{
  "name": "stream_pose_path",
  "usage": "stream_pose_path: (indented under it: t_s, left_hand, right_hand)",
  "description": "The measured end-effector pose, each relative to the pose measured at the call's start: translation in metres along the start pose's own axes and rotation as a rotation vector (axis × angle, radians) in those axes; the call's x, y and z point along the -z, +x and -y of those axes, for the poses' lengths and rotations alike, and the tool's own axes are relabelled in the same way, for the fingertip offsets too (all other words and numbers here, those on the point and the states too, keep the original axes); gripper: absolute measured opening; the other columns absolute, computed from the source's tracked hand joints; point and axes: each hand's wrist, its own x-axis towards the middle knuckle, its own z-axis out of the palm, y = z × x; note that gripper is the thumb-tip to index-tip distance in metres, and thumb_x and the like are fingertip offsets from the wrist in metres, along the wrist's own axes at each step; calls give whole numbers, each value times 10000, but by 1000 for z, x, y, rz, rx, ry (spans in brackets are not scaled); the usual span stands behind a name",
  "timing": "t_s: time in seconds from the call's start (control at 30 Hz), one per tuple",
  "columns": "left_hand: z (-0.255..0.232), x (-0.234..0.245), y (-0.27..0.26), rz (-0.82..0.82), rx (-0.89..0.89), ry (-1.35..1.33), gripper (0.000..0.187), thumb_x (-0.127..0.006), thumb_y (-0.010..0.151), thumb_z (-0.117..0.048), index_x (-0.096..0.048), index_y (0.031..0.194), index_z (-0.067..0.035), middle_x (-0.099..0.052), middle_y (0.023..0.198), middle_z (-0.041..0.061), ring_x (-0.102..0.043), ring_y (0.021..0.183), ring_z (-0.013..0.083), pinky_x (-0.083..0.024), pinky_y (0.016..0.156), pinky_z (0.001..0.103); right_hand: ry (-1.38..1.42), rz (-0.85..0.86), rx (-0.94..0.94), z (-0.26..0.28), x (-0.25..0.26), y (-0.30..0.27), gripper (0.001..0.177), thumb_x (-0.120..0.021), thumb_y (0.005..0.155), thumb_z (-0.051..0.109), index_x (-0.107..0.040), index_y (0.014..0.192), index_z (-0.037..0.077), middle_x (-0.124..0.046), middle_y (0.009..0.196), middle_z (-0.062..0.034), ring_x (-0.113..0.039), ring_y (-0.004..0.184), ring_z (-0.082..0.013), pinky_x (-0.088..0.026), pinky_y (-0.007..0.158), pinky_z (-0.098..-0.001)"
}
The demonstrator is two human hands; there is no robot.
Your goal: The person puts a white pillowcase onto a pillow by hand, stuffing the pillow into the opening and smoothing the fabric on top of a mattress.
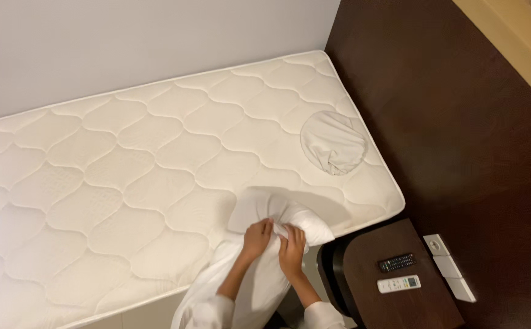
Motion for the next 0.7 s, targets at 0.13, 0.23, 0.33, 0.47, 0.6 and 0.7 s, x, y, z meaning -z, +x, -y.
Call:
stream_pose_path:
  t_s: [0.13,0.23,0.33,0.47,0.6,0.7]
  left_hand:
    - [-22,11,-30,-102,46,17,428,-397,1066,-426,-578,801,-142,-668,691,55,-654,707,293,-452,662,427]
    - [-28,26,-24,-163,89,95,436,-403,1065,-417,-648,882,-107,-717,780,147,-701,828,406,-513,734,510]
    - [13,16,14,-164,97,124,505,-375,1090,-423,-690,949,-54,-731,852,230,-717,906,473,-561,793,559]
    - [58,-3,51,-14,56,192,516,-355,1075,-511,-682,1050,-113,-736,965,231,-697,999,492,-546,874,574]
    - [44,-3,36,119,36,105,474,-425,1047,-510,-663,1120,-107,-726,1060,236,-672,1076,493,-524,944,588]
    - [44,-1,21,203,-81,-60,354,-563,1016,-367,-465,1301,-181,-737,1120,180,-679,1108,435,-497,962,557]
  right_hand:
    - [232,-58,175,-5,-17,9,266,-452,941,-10,-601,1160,5,-635,1127,-141,-555,1078,-331,-451,992,-457]
    - [322,30,205,-12,-37,27,319,-445,900,-78,-610,1154,20,-607,1086,-139,-568,1066,-358,-454,1002,-475]
    - [318,151,130,-21,-52,41,307,-511,915,-85,-629,1172,35,-582,1118,-136,-576,1107,-385,-458,1022,-494]
    - [99,210,137,-1,-22,48,331,-612,925,-31,-638,1252,12,-532,1257,-184,-521,1225,-450,-452,1054,-551]
    - [-108,231,214,1,-5,20,327,-635,999,204,-636,1316,119,-586,1209,-74,-543,1249,-290,-440,1008,-458]
    - [-158,266,162,-16,-6,9,290,-666,979,285,-667,1232,143,-651,1128,-34,-606,1172,-258,-478,977,-432]
